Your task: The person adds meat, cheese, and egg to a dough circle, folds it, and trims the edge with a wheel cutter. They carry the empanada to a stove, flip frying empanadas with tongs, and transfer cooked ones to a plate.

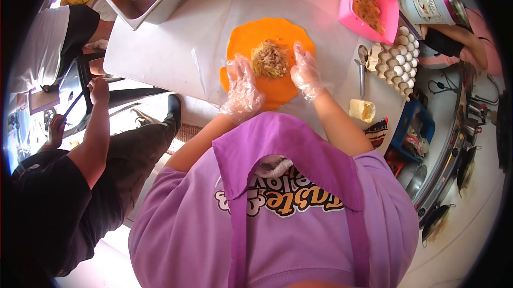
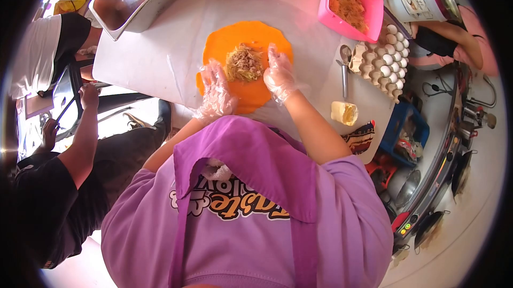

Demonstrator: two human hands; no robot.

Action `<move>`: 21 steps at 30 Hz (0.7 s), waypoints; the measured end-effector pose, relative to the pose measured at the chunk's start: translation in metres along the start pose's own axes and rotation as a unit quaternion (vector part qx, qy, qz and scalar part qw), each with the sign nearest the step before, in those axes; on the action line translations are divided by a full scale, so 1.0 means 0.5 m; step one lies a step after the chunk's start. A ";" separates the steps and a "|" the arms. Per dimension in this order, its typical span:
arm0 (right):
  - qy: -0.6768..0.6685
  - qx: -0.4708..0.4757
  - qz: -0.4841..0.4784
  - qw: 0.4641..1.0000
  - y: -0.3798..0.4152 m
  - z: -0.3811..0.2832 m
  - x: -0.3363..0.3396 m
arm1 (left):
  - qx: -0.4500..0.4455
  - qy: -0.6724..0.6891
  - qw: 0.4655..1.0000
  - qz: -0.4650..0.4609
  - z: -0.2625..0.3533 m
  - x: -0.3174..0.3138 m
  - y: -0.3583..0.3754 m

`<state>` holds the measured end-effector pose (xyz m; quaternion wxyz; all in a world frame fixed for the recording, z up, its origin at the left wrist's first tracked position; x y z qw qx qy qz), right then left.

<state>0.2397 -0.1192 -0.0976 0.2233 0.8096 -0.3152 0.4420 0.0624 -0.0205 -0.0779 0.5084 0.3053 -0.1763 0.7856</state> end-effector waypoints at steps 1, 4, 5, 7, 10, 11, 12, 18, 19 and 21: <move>0.065 0.069 0.052 0.994 0.006 -0.031 0.028 | -0.001 0.001 1.000 -0.002 0.000 -0.003 0.006; 0.127 0.007 -0.054 0.990 0.004 -0.053 0.021 | 0.003 0.023 0.999 0.029 -0.001 0.010 0.010; 0.126 0.007 -0.052 0.991 0.005 -0.054 0.022 | 0.017 0.068 0.997 -0.012 -0.005 0.002 0.005; 0.119 0.023 -0.078 0.990 0.009 -0.047 0.015 | 0.029 0.113 0.992 -0.055 -0.007 -0.004 0.001; -0.225 -0.039 -0.006 0.974 -0.007 0.026 -0.030 | 0.038 0.201 0.977 -0.053 -0.017 0.001 0.002; -0.224 -0.040 -0.006 0.974 -0.011 0.030 -0.026 | 0.017 0.252 0.967 -0.033 -0.024 0.010 0.004; -0.257 -0.103 -0.020 0.961 -0.016 0.007 0.006 | -0.004 0.302 0.953 -0.012 -0.030 0.018 0.006; 0.014 -0.006 -0.045 0.999 -0.084 -0.041 0.024 | -0.037 0.372 0.926 0.042 -0.025 0.069 0.004; -0.059 -0.067 -0.074 0.993 -0.090 -0.045 0.023 | -0.034 0.417 0.905 0.070 -0.031 0.074 0.001; 0.034 0.029 -0.121 0.992 -0.104 -0.058 0.013 | 0.011 0.497 0.864 0.081 -0.068 0.065 0.000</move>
Point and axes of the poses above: each hand's wrist, its own y-axis away from the middle knuckle, its own x-axis out of the back of the hand, z = x × y, the point moved 6 cm from there along -y, towards the middle knuckle, and after that the axes turned 10 degrees about y, right-handed, at the moved point
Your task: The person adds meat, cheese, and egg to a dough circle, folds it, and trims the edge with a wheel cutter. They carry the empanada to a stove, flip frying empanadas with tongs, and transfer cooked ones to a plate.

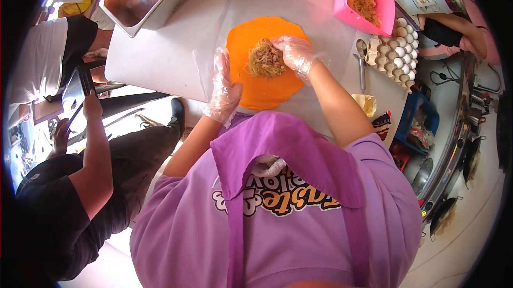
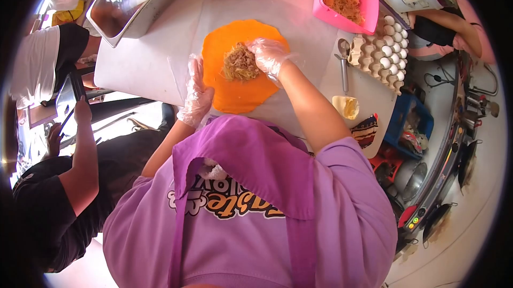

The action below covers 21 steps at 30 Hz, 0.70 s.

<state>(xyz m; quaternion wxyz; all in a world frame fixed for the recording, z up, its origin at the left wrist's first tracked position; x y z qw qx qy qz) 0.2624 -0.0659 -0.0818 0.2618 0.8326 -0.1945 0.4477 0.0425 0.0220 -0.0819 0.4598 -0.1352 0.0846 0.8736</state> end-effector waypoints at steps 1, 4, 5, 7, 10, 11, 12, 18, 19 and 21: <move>0.104 0.086 -0.048 0.990 -0.002 -0.018 -0.014 | -0.016 -0.020 1.000 0.001 0.002 0.007 0.002; -0.013 0.041 -0.039 0.998 -0.007 -0.032 0.020 | -0.028 -0.044 0.999 0.010 -0.007 0.029 0.023; -0.013 0.043 -0.039 0.998 -0.008 -0.040 0.018 | -0.024 -0.049 0.998 0.017 -0.013 0.036 0.030; 0.014 0.102 0.051 0.993 -0.007 -0.080 0.036 | -0.072 -0.113 0.991 0.004 -0.008 0.036 0.044; -0.184 -0.066 -0.124 0.973 0.003 -0.102 0.022 | -0.033 -0.192 0.981 -0.015 0.013 0.032 0.064; -0.196 -0.018 -0.129 0.972 -0.024 -0.067 -0.028 | 0.054 -0.205 0.977 -0.019 0.014 0.035 0.068; -0.196 -0.016 -0.130 0.972 -0.016 -0.074 -0.011 | 0.054 -0.205 0.977 -0.016 0.042 0.032 0.068; -0.378 -0.068 -0.114 0.916 0.015 -0.067 0.069 | -0.055 -0.353 0.916 -0.184 0.071 0.011 0.095; -0.399 -0.057 -0.110 0.908 0.014 -0.055 0.075 | -0.016 -0.089 0.990 -0.107 0.060 0.019 0.093; -0.404 -0.044 -0.098 0.908 0.020 -0.046 0.084 | 0.070 0.225 0.972 -0.012 0.041 0.037 0.090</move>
Point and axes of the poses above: each hand's wrist, its own y-axis away from the middle knuckle, its own x-axis out of the back of the hand, z = x × y, the point moved 6 cm from there along -y, towards the middle knuckle, and after that the axes turned 10 degrees about y, right-handed, at the moved point
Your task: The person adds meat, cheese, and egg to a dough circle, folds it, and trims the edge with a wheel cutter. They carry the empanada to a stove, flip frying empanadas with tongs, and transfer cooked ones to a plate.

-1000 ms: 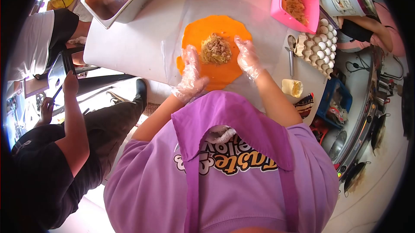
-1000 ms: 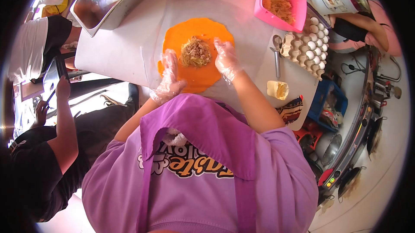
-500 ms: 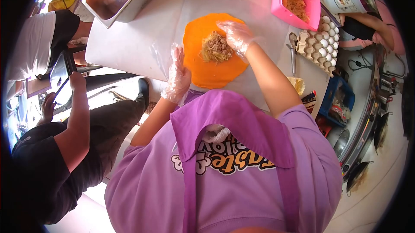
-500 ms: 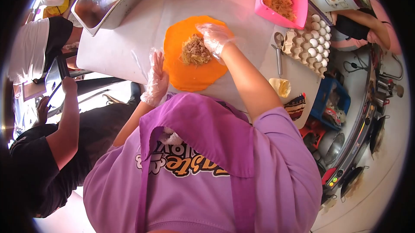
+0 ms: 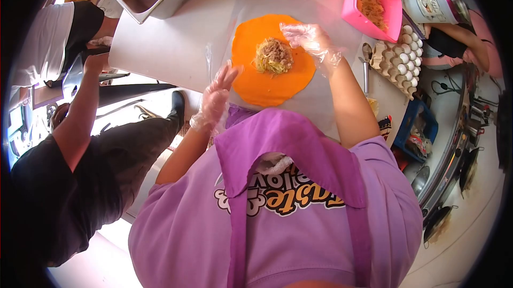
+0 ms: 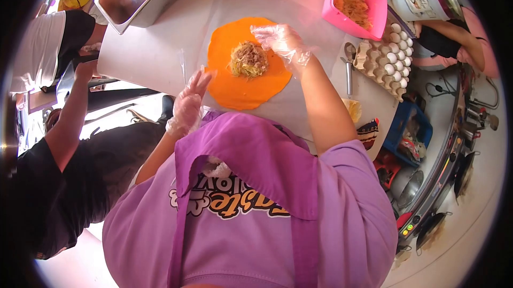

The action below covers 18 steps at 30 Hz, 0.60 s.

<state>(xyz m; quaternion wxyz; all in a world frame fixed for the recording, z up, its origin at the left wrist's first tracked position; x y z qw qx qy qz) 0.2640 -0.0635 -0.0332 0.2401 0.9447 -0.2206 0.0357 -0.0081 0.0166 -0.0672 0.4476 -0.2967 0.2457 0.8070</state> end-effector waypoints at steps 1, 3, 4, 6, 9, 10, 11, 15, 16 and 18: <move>-0.004 0.018 0.007 1.000 0.003 -0.006 0.002 | -0.001 -0.001 1.000 0.001 0.009 -0.003 -0.004; 0.018 0.045 0.012 0.999 0.017 -0.015 -0.005 | 0.062 0.181 0.981 0.033 0.009 -0.008 -0.012; 0.039 0.071 0.020 0.997 0.027 -0.022 -0.007 | 0.061 0.181 0.981 0.033 0.012 -0.014 -0.015; 0.011 0.093 0.044 0.995 0.041 -0.025 -0.025 | 0.064 0.270 0.961 0.024 0.011 -0.029 -0.020; 0.101 0.045 0.044 0.993 0.039 0.018 -0.025 | 0.047 0.300 0.949 0.080 0.007 -0.004 -0.027; 0.251 0.183 0.079 0.947 0.058 -0.011 -0.030 | 0.048 0.300 0.949 0.080 0.011 -0.005 -0.029; 0.389 0.313 0.109 0.860 0.087 -0.033 -0.046 | 0.002 0.182 0.975 0.128 0.027 0.010 -0.028; 0.545 0.276 0.202 0.766 0.155 -0.029 -0.093 | -0.050 -0.260 0.956 0.126 0.043 0.073 0.008; 0.523 0.236 0.155 0.804 0.149 0.011 -0.105 | -0.115 -0.377 0.917 0.067 0.060 0.046 0.017; 0.544 0.226 0.144 0.795 0.158 0.059 -0.134 | -0.132 -0.571 0.810 -0.015 0.088 -0.013 0.033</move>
Point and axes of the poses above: each hand's wrist, its own y-axis away from the middle knuckle, its own x-axis out of the back of the hand, z = x × y, the point moved 6 cm from there along -y, towards the middle knuckle, and after that the axes turned 10 degrees about y, right-handed, at the moved point
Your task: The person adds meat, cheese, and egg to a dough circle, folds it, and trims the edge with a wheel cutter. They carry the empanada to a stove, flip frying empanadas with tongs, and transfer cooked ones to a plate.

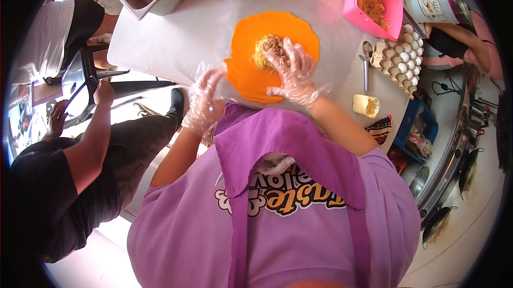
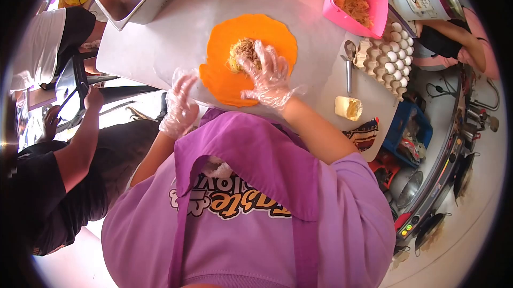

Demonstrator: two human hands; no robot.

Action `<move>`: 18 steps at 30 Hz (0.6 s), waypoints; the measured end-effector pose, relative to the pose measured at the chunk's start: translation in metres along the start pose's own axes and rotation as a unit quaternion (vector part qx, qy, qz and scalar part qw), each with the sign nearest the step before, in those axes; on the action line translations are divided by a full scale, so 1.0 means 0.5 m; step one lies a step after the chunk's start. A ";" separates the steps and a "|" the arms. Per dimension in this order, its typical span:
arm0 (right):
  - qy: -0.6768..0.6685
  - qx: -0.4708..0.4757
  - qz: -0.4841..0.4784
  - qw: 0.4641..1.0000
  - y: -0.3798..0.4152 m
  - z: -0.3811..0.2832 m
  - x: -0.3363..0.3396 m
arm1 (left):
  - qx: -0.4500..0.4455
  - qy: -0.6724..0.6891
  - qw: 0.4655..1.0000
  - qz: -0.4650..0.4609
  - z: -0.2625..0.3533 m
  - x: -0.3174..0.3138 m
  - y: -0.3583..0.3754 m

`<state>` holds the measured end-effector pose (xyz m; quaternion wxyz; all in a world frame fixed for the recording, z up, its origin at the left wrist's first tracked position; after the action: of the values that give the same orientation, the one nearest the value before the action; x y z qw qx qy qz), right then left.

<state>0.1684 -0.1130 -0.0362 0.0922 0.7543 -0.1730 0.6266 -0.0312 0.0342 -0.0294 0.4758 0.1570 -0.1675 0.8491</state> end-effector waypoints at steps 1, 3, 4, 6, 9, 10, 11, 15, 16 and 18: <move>0.019 0.003 -0.017 1.000 0.010 -0.007 -0.021 | -0.072 -0.208 0.972 -0.084 0.036 -0.014 0.005; 0.014 0.001 -0.023 1.000 0.013 -0.005 -0.050 | -0.083 -0.240 0.961 -0.106 0.041 -0.040 0.022; 0.018 0.003 0.027 0.999 0.008 -0.002 -0.051 | -0.053 -0.268 0.951 -0.145 0.038 -0.055 0.029; 0.021 0.003 0.076 0.997 -0.003 0.005 -0.040 | -0.011 -0.311 0.933 -0.182 0.025 -0.079 0.047; -0.014 0.018 0.156 0.987 -0.023 0.027 0.003 | -0.031 -0.377 0.906 -0.190 0.002 -0.102 0.057; -0.083 0.003 0.187 0.979 -0.027 0.050 0.010 | -0.032 -0.377 0.906 -0.190 -0.007 -0.105 0.057; -0.151 -0.012 0.217 0.964 -0.030 0.077 0.017 | -0.063 -0.376 0.907 -0.177 -0.010 -0.105 0.053; -0.506 -0.128 0.172 0.835 -0.018 0.221 -0.052 | -0.128 -0.382 0.887 -0.227 -0.018 -0.097 0.040; -0.505 -0.130 0.173 0.836 -0.008 0.232 -0.043 | -0.159 -0.342 0.893 -0.247 0.006 -0.088 0.032; -0.267 -0.096 0.221 0.933 0.015 0.234 0.003 | -0.188 -0.303 0.904 -0.236 -0.003 -0.074 0.038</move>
<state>0.2727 -0.1617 -0.0585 -0.0258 0.8240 -0.4126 0.3874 -0.0292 -0.0023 -0.0488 0.6094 0.3493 -0.4182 0.5759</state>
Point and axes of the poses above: each hand's wrist, its own y-axis away from the middle knuckle, its own x-axis out of the back of the hand, z = x × y, the point moved 6 cm from there along -y, towards the middle knuckle, and after that the axes turned 10 degrees about y, right-handed, at the moved point
